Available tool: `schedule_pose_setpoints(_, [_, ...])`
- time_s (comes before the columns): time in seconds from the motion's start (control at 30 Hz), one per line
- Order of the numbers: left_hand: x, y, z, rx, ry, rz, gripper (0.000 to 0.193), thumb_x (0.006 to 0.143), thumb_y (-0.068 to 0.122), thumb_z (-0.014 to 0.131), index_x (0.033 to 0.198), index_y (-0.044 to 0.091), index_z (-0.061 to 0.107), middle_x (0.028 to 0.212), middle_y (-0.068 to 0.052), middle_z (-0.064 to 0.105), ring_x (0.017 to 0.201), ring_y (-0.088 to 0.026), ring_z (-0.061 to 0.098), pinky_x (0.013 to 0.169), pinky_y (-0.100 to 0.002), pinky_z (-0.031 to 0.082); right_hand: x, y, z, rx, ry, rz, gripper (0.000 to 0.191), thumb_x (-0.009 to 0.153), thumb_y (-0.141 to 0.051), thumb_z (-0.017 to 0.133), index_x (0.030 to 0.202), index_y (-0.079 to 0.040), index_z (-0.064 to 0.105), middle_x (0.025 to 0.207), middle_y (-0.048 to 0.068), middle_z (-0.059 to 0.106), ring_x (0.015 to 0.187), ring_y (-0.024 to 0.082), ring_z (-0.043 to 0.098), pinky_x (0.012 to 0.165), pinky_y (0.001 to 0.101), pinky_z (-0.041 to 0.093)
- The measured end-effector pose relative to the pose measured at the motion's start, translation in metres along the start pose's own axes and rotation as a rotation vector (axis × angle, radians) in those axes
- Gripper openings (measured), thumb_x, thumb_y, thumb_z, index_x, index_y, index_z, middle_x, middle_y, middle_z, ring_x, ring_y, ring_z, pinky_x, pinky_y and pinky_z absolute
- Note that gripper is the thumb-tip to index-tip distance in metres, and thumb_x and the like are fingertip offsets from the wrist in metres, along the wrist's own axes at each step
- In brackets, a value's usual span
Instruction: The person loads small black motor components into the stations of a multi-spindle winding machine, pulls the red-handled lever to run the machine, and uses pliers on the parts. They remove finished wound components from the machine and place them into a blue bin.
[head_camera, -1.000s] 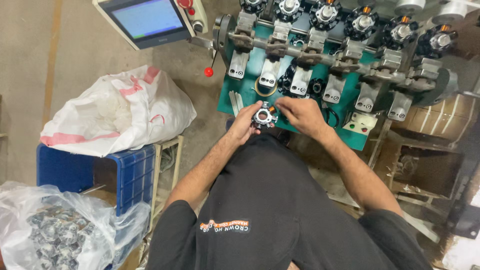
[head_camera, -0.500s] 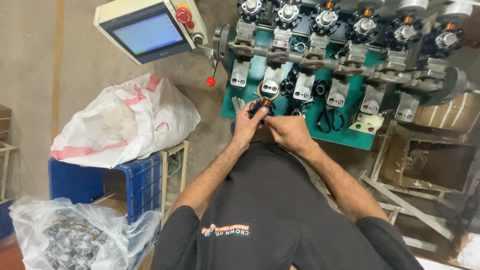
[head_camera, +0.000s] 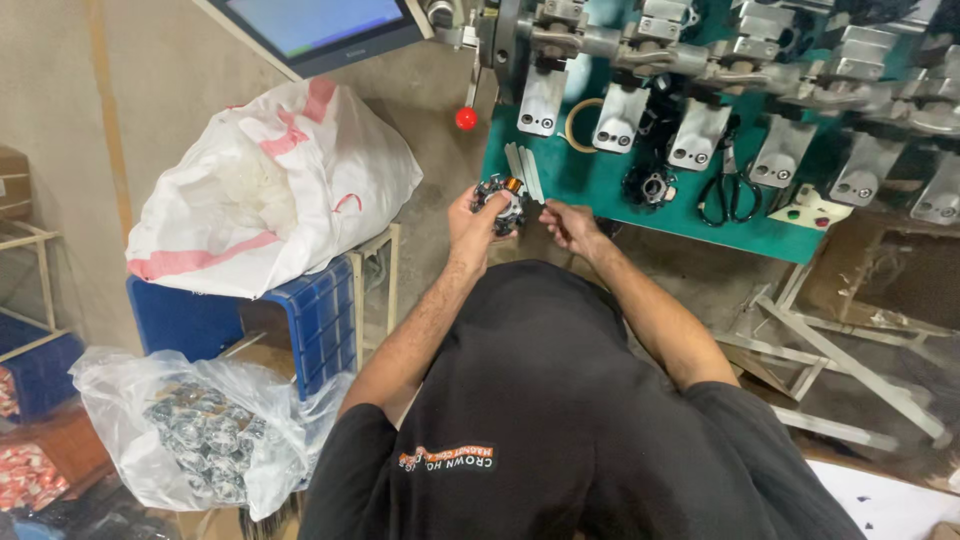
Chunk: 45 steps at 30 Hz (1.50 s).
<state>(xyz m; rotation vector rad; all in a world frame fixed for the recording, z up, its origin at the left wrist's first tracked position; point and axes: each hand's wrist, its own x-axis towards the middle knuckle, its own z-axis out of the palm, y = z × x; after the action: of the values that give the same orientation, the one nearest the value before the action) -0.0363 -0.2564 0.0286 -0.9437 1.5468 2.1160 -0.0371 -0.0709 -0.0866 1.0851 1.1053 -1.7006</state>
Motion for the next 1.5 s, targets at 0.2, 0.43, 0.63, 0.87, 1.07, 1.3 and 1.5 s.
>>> schedule_pose_setpoints(0.2, [-0.010, -0.012, -0.024, -0.018, -0.022, -0.077, 0.023, 0.091, 0.016, 0.071, 0.110, 0.003, 0.066, 0.092, -0.004, 0.069, 0.075, -0.013, 0.069, 0.059, -0.034, 0.062, 0.008, -0.003, 0.021, 0.151, 0.084, -0.003, 0.012, 0.096, -0.019, 0.071, 0.089, -0.009, 0.068, 0.072, -0.002, 0.066, 0.050, 0.003, 0.048, 0.041, 0.0195, 0.032])
schedule_pose_setpoints(0.43, [-0.054, 0.001, -0.011, 0.860, -0.210, 0.850, 0.059, 0.079, 0.000, 0.075, 0.135, -0.001, 0.054, 0.109, -0.015, 0.063, 0.104, -0.036, 0.063, 0.093, -0.045, 0.051, -0.081, -0.037, 0.014, -0.104, -0.205, -0.506, 0.013, 0.097, -0.016, 0.068, 0.091, -0.005, 0.070, 0.075, -0.001, 0.066, 0.056, 0.005, 0.052, 0.050, 0.0208, 0.040])
schedule_pose_setpoints(0.63, [-0.063, 0.015, 0.021, 0.810, -0.216, 1.146, 0.059, 0.078, -0.002, 0.078, 0.130, 0.008, 0.051, 0.117, -0.016, 0.062, 0.110, -0.037, 0.062, 0.096, -0.044, 0.052, -0.174, -0.041, -0.023, -0.729, -0.103, -0.870, 0.021, 0.098, -0.016, 0.075, 0.084, -0.002, 0.068, 0.070, -0.001, 0.058, 0.063, 0.002, 0.047, 0.054, 0.0217, 0.039])
schedule_pose_setpoints(0.87, [-0.074, -0.003, 0.071, -0.184, -0.679, 0.206, 0.035, 0.096, 0.013, 0.072, 0.127, -0.002, 0.066, 0.115, -0.015, 0.070, 0.103, -0.023, 0.069, 0.091, -0.039, 0.056, -0.202, -0.043, -0.071, -0.738, -0.095, -1.327, 0.014, 0.104, -0.013, 0.066, 0.094, -0.003, 0.063, 0.082, -0.003, 0.060, 0.069, 0.004, 0.054, 0.061, 0.0220, 0.044])
schedule_pose_setpoints(1.07, [-0.101, -0.001, 0.128, -0.302, -0.728, 0.275, 0.036, 0.091, 0.007, 0.073, 0.125, 0.002, 0.063, 0.112, -0.013, 0.068, 0.100, -0.026, 0.069, 0.084, -0.042, 0.058, -0.225, -0.051, -0.085, -0.262, -0.171, -1.273, 0.013, 0.101, -0.009, 0.069, 0.110, 0.000, 0.066, 0.102, 0.005, 0.062, 0.071, 0.006, 0.056, 0.063, 0.0218, 0.046])
schedule_pose_setpoints(1.3, [-0.126, 0.014, 0.166, 0.474, -0.586, 0.928, 0.073, 0.081, -0.009, 0.073, 0.148, 0.007, 0.049, 0.118, -0.007, 0.068, 0.112, -0.018, 0.068, 0.101, -0.033, 0.055, -0.280, -0.082, -0.144, -0.817, -0.181, -1.552, 0.039, 0.083, -0.004, 0.080, 0.118, -0.001, 0.064, 0.123, 0.012, 0.064, 0.087, 0.013, 0.070, 0.067, 0.0243, 0.057])
schedule_pose_setpoints(1.5, [-0.084, -0.032, 0.165, 0.213, -0.936, -0.175, 0.073, 0.083, 0.005, 0.077, 0.150, 0.010, 0.047, 0.117, 0.000, 0.070, 0.093, -0.010, 0.066, 0.074, -0.027, 0.055, -0.247, -0.044, -0.192, -1.004, -0.113, -1.423, 0.026, 0.079, -0.014, 0.087, 0.097, -0.004, 0.070, 0.082, 0.006, 0.064, 0.068, 0.013, 0.062, 0.059, 0.0275, 0.050])
